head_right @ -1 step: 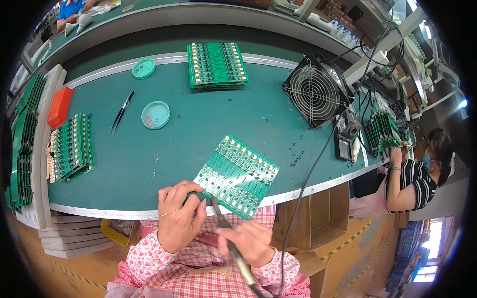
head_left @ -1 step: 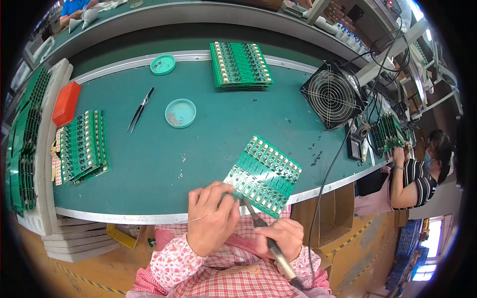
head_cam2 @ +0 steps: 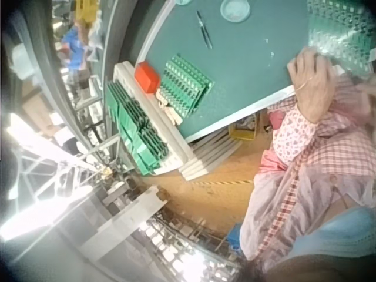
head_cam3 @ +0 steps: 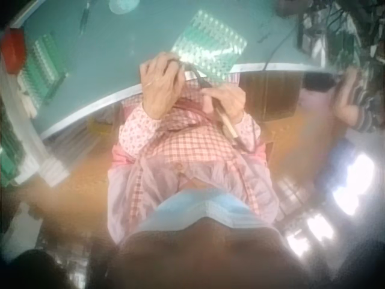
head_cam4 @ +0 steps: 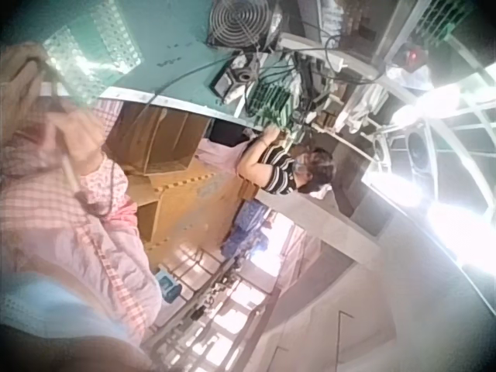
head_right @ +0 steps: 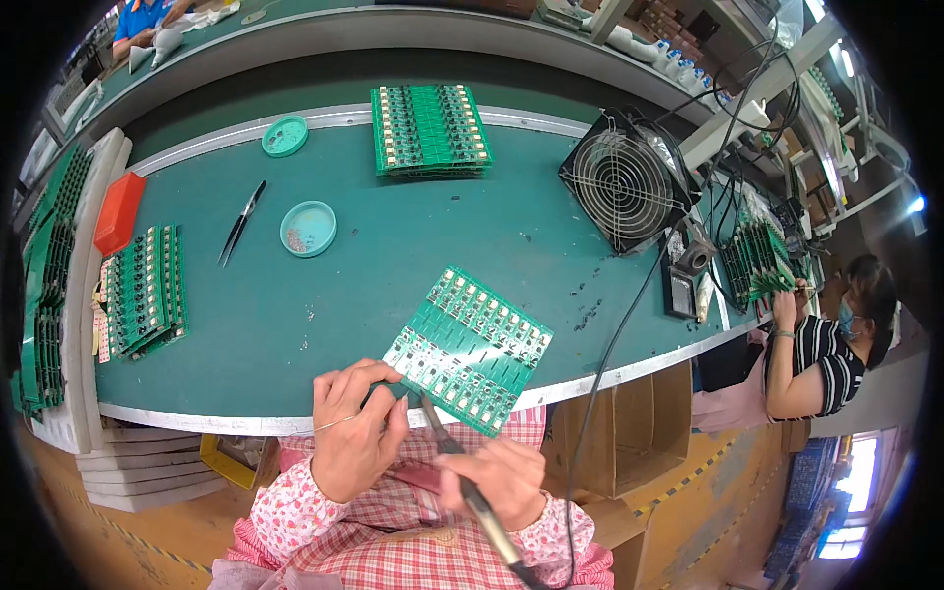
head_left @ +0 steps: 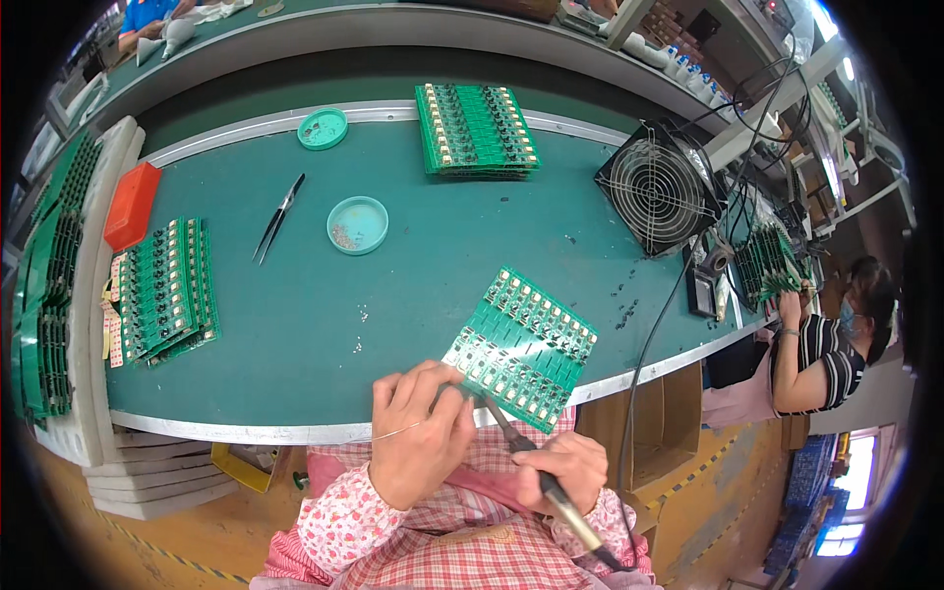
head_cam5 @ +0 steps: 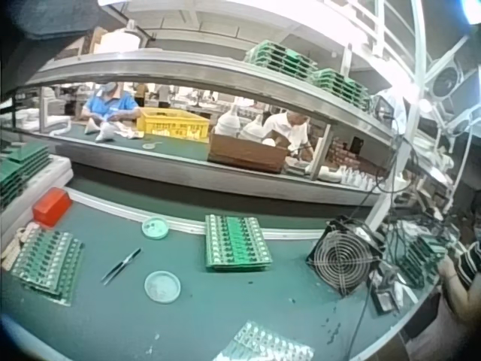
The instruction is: The person solders components onto a circuit board panel using a soldering iron and wire, stacks the panel with other circuit boards, and solders components on a new panel.
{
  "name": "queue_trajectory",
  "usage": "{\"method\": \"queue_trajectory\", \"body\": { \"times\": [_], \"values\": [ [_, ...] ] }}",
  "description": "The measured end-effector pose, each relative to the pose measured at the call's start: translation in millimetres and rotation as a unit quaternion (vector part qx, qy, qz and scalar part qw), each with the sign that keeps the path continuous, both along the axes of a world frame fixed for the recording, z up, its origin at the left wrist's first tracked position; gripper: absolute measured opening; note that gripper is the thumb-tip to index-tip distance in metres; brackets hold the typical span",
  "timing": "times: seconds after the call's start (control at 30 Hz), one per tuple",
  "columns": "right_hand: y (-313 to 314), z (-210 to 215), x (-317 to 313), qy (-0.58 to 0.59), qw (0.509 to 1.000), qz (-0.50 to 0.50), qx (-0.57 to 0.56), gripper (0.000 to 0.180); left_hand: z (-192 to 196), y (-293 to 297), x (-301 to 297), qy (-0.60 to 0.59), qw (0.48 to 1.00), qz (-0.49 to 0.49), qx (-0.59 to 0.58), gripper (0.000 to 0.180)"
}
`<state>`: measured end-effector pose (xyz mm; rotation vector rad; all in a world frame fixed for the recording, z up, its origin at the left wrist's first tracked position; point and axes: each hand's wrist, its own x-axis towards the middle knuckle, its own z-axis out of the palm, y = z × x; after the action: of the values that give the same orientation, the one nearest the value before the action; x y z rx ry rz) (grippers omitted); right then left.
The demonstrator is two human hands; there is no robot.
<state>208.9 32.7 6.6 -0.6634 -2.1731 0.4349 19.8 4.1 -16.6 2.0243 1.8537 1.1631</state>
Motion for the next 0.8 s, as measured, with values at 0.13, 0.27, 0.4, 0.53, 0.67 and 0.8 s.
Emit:
{"method": "queue_trajectory", "body": {
  "times": [0.13,0.27,0.4,0.53,0.67,0.8],
  "values": [
    [-3.7,-10.3,11.2,0.117,0.993,-0.027,-0.009,0.013,5.3,-3.0,3.8,0.001,1.000,0.000,-0.009,0.011],
    [-5.7,-14.3,12.2,0.132,0.990,-0.050,-0.024,0.012,5.8,-2.2,12.0,0.009,1.000,-0.009,-0.023,0.011],
    [-5.3,-19.2,12.5,0.133,0.989,-0.053,-0.032,0.014,3.2,1.2,13.8,0.023,0.999,0.007,-0.020,0.012],
    [-4.8,-22.3,12.1,0.131,0.989,-0.050,-0.049,0.013,0.7,2.4,14.9,0.038,0.999,0.016,-0.017,0.012],
    [-1.9,-17.5,11.4,0.108,0.992,-0.037,-0.056,0.013,1.8,3.6,15.7,0.047,0.999,0.015,-0.020,0.013],
    [-0.8,-20.8,10.8,0.096,0.994,-0.026,-0.042,0.016,1.4,4.7,16.3,0.052,0.998,0.019,-0.019,0.014]
  ]
}}
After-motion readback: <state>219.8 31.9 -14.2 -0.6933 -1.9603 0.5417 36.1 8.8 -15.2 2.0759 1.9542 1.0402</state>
